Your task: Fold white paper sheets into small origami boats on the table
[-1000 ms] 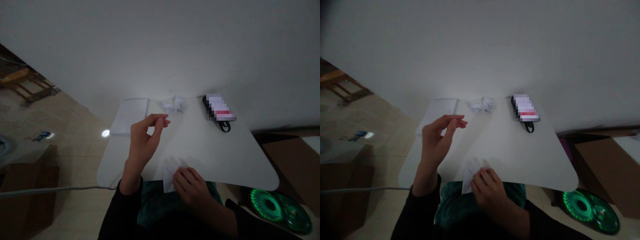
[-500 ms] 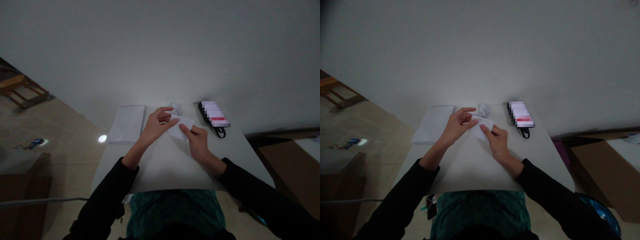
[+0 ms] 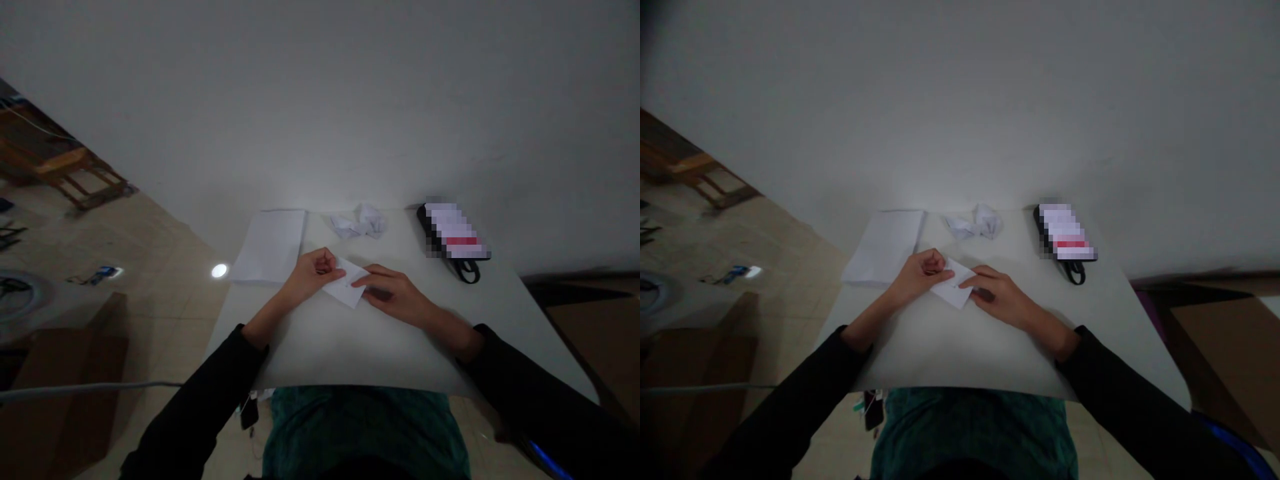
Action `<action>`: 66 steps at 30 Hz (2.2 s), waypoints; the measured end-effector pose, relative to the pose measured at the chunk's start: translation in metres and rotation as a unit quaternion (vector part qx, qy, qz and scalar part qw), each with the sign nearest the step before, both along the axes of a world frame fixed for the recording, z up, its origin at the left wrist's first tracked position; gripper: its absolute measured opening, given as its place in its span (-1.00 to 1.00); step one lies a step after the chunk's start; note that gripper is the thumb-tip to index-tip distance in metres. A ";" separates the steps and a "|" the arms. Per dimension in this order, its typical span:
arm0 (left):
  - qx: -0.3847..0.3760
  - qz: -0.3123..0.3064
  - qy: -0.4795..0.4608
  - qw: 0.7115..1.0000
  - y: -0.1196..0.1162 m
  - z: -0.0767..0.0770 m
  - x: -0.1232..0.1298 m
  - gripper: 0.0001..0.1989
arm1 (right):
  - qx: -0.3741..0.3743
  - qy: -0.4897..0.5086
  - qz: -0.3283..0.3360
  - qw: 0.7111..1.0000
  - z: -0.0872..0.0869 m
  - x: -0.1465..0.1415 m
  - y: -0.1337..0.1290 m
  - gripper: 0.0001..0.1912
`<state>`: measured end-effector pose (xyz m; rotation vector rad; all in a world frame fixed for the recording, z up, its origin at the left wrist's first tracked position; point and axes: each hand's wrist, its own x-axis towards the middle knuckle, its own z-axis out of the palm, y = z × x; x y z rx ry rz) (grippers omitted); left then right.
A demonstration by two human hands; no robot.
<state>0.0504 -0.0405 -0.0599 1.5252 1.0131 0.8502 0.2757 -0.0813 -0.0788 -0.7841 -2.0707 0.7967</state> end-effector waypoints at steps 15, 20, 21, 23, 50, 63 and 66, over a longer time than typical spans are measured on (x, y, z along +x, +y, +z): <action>0.358 -0.153 0.243 0.889 -0.020 0.003 -0.014 -0.78 | 0.114 -0.135 -0.044 0.983 -0.007 -0.002 0.006 -0.80; 0.339 -0.132 0.237 0.901 -0.026 0.001 -0.015 -0.79 | 0.065 -0.078 -0.057 0.993 -0.006 -0.003 0.008 -0.78; 0.332 -0.114 0.234 0.907 -0.025 0.000 -0.014 -0.78 | 0.064 -0.070 -0.071 0.993 -0.006 -0.003 0.009 -0.78; 0.313 -0.087 0.232 0.917 -0.021 -0.003 -0.012 -0.76 | 0.070 -0.064 -0.106 0.990 -0.007 -0.003 0.010 -0.79; 0.178 0.056 0.200 0.962 -0.010 -0.017 0.003 -0.68 | -0.079 -0.052 -0.236 0.967 -0.006 -0.014 0.022 -0.79; 0.277 0.027 0.229 0.933 -0.018 -0.014 0.006 -0.81 | -0.049 -0.098 -0.236 0.966 -0.007 -0.016 0.028 -0.78; 0.294 0.004 0.204 0.934 -0.017 -0.014 0.006 -0.84 | -0.053 -0.104 -0.236 0.965 -0.006 -0.016 0.028 -0.78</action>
